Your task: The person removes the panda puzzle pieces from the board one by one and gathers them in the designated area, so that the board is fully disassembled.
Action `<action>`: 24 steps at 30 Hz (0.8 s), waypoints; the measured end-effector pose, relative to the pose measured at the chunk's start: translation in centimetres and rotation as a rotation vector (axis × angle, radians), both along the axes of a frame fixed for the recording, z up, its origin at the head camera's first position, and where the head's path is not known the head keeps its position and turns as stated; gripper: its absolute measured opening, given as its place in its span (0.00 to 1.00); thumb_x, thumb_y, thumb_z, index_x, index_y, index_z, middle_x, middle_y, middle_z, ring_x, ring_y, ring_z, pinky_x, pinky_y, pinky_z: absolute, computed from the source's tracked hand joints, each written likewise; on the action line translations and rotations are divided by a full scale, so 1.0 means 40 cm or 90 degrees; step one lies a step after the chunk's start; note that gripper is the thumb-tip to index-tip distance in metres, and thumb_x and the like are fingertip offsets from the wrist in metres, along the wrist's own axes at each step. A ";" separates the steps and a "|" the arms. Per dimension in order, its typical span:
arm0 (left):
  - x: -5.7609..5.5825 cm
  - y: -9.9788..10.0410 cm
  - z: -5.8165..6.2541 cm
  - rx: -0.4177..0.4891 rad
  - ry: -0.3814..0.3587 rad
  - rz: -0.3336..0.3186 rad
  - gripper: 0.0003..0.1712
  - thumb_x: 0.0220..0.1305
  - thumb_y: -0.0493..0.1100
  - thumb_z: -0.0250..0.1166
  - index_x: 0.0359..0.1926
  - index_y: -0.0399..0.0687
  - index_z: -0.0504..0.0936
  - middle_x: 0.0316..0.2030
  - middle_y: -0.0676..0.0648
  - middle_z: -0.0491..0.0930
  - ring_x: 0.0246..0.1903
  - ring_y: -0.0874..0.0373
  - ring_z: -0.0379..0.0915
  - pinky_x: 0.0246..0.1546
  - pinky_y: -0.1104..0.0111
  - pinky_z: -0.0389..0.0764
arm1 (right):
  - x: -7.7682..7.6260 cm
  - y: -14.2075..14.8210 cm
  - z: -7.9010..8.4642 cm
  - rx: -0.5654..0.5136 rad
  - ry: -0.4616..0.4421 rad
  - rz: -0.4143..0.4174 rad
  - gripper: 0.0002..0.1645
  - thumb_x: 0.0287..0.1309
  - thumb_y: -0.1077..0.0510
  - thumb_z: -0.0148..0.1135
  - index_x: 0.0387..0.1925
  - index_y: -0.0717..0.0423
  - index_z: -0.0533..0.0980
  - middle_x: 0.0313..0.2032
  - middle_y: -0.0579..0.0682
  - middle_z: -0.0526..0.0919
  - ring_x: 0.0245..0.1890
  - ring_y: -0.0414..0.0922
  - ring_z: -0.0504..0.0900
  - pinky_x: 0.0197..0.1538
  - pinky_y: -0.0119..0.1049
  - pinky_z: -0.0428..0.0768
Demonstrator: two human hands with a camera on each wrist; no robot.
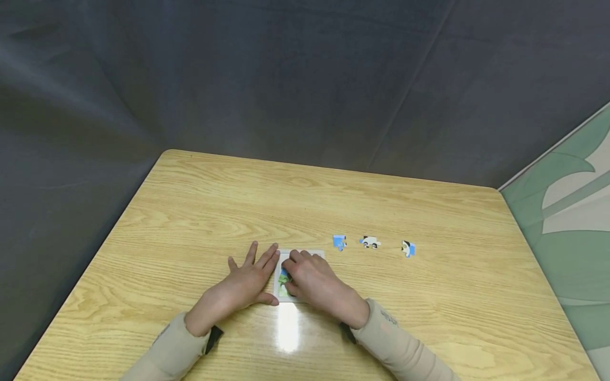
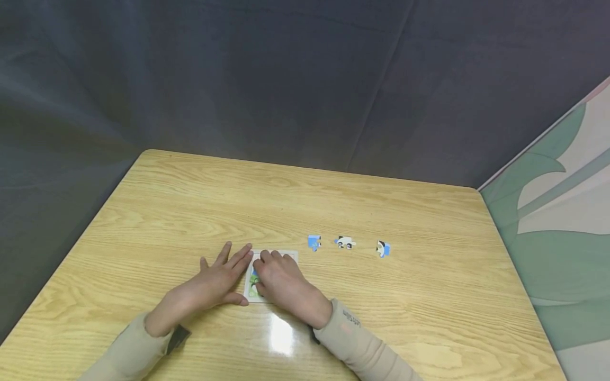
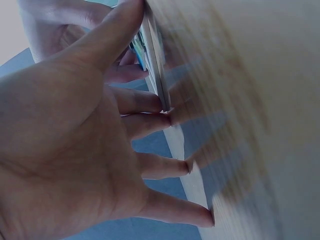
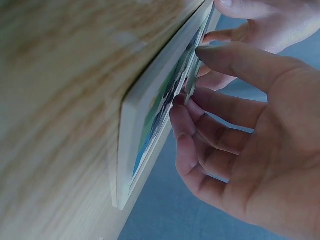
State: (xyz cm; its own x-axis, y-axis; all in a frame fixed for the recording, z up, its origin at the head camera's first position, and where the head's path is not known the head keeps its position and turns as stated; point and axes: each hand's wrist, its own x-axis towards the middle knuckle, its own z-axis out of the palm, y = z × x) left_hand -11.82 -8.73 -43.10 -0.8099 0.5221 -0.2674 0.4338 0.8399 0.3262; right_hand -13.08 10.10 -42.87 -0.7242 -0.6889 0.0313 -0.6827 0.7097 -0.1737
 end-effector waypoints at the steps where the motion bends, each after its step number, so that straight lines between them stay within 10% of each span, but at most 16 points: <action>1: 0.000 0.000 0.000 -0.001 0.000 0.000 0.56 0.53 0.61 0.68 0.73 0.36 0.54 0.74 0.41 0.48 0.69 0.27 0.38 0.45 0.24 0.58 | 0.000 0.000 0.000 -0.002 0.000 0.000 0.13 0.52 0.52 0.68 0.38 0.54 0.80 0.34 0.45 0.76 0.30 0.42 0.73 0.31 0.37 0.75; 24: -0.001 -0.002 -0.002 -0.006 0.000 -0.005 0.56 0.52 0.61 0.67 0.73 0.36 0.54 0.75 0.42 0.47 0.69 0.27 0.38 0.44 0.24 0.59 | 0.002 -0.001 -0.005 -0.018 0.011 0.013 0.13 0.52 0.52 0.68 0.37 0.54 0.80 0.32 0.45 0.75 0.30 0.43 0.74 0.30 0.36 0.74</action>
State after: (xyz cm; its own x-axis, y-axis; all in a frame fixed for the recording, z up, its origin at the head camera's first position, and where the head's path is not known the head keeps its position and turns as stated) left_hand -11.88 -8.81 -43.20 -0.8061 0.5253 -0.2726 0.4398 0.8399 0.3181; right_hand -12.99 10.05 -43.05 -0.7093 -0.7021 0.0630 -0.6999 0.6909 -0.1812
